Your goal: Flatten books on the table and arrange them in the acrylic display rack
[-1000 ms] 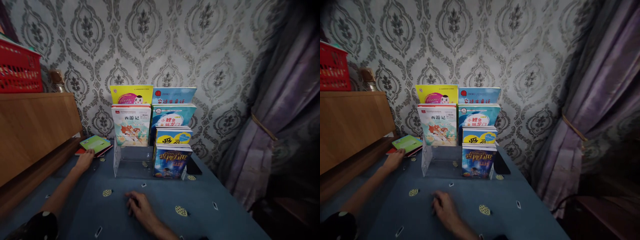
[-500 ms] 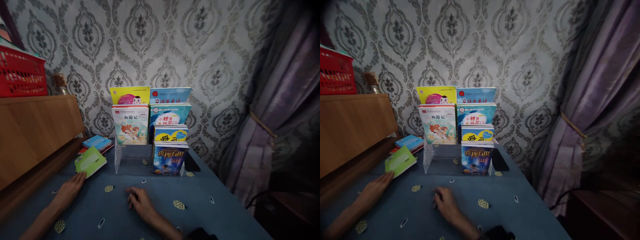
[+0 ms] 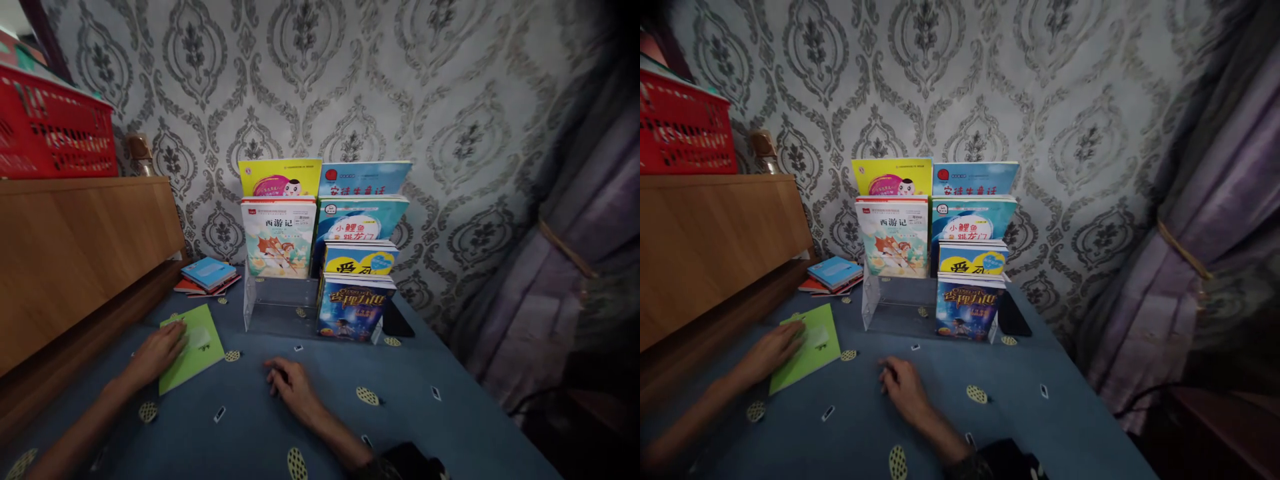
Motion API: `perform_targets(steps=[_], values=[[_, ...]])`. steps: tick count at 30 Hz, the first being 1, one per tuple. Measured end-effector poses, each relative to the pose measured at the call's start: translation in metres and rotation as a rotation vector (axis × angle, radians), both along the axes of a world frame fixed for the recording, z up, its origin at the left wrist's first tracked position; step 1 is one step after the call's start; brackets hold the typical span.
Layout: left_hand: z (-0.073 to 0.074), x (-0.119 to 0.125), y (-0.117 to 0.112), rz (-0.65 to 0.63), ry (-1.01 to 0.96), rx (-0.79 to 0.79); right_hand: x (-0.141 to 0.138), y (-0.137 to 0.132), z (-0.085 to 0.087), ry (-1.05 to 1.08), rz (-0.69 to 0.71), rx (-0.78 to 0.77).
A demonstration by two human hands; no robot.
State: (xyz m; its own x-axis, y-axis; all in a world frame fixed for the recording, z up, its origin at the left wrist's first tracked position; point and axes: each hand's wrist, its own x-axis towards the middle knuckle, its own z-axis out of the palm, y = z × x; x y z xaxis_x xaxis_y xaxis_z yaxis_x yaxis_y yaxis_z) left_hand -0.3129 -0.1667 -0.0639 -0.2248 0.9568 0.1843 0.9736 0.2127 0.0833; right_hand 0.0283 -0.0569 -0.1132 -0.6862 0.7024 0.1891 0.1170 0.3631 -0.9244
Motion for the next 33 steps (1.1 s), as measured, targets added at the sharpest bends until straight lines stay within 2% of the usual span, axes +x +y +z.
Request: perform_targets(steps=[2,3,5,7,13,19,25,28,31,33], values=[[-0.006,-0.011,0.031,0.211,0.026,-0.024,0.001,-0.001,0.002,-0.002,-0.011,0.004],[-0.009,-0.015,0.044,0.267,0.016,-0.038,0.001,-0.002,0.002,-0.004,-0.014,0.008],[-0.016,-0.020,0.062,0.336,-0.004,-0.063,0.002,-0.003,0.004,-0.010,-0.016,0.017],[-0.021,-0.021,0.069,0.351,-0.020,-0.078,0.003,-0.003,0.005,-0.018,-0.012,0.021],[-0.025,-0.011,0.058,0.308,-0.013,-0.105,0.003,-0.004,0.007,-0.013,-0.001,0.014],[-0.025,0.014,0.045,0.274,0.007,-0.113,0.001,-0.004,0.002,-0.028,-0.021,0.061],[-0.032,0.041,0.036,0.237,-0.022,-0.128,0.000,-0.003,-0.007,-0.054,-0.065,0.124],[-0.034,0.059,0.031,0.231,-0.023,-0.124,0.001,-0.003,-0.018,-0.056,-0.114,0.234],[-0.032,0.082,0.027,0.240,-0.002,-0.144,0.003,-0.004,-0.034,-0.027,-0.200,0.452],[-0.030,0.099,0.025,0.239,0.019,-0.176,0.004,-0.005,-0.041,0.002,-0.209,0.587]])
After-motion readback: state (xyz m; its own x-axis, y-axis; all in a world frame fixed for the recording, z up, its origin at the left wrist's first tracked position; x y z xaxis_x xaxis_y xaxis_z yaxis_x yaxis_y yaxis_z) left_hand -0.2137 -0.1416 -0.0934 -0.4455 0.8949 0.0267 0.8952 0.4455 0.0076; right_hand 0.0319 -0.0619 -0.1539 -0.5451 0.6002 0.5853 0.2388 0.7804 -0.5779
